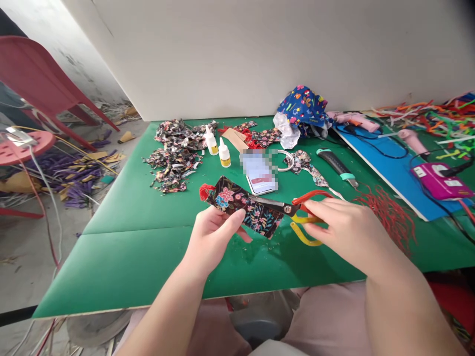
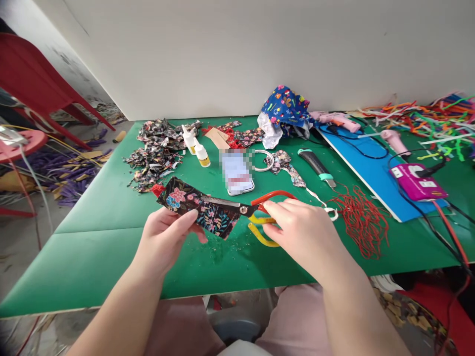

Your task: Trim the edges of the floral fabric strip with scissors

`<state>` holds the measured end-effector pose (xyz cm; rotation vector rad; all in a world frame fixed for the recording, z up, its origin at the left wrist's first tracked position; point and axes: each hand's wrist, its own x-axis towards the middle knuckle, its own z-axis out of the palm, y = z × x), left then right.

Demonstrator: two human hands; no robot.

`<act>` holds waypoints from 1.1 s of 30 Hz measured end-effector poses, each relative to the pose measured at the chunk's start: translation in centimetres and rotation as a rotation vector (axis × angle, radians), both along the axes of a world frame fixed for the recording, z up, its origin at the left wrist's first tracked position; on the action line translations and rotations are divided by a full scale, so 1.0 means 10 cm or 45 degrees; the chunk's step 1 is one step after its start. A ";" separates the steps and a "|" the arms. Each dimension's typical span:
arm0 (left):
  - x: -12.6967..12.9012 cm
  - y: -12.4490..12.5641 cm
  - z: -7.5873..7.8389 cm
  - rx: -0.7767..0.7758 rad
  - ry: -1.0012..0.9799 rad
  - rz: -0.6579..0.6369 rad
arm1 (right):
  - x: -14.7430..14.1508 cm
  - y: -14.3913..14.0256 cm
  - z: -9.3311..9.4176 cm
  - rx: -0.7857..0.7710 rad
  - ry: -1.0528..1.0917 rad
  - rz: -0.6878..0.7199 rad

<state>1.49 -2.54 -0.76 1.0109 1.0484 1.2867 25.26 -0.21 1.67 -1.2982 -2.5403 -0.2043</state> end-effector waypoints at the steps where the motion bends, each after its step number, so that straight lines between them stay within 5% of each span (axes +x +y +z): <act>1: 0.00 0.01 0.01 0.003 -0.005 0.004 | 0.01 0.01 -0.01 -0.053 0.027 -0.001; 10: -0.01 0.06 0.03 0.013 -0.054 0.039 | -0.03 0.08 0.00 -0.387 0.205 -0.048; 26: 0.01 0.03 -0.01 0.070 0.082 0.114 | -0.13 0.05 -0.10 -0.013 -0.026 -0.001; 33: 0.02 0.02 -0.02 0.042 0.022 0.092 | -0.15 0.06 -0.11 0.001 -0.005 0.046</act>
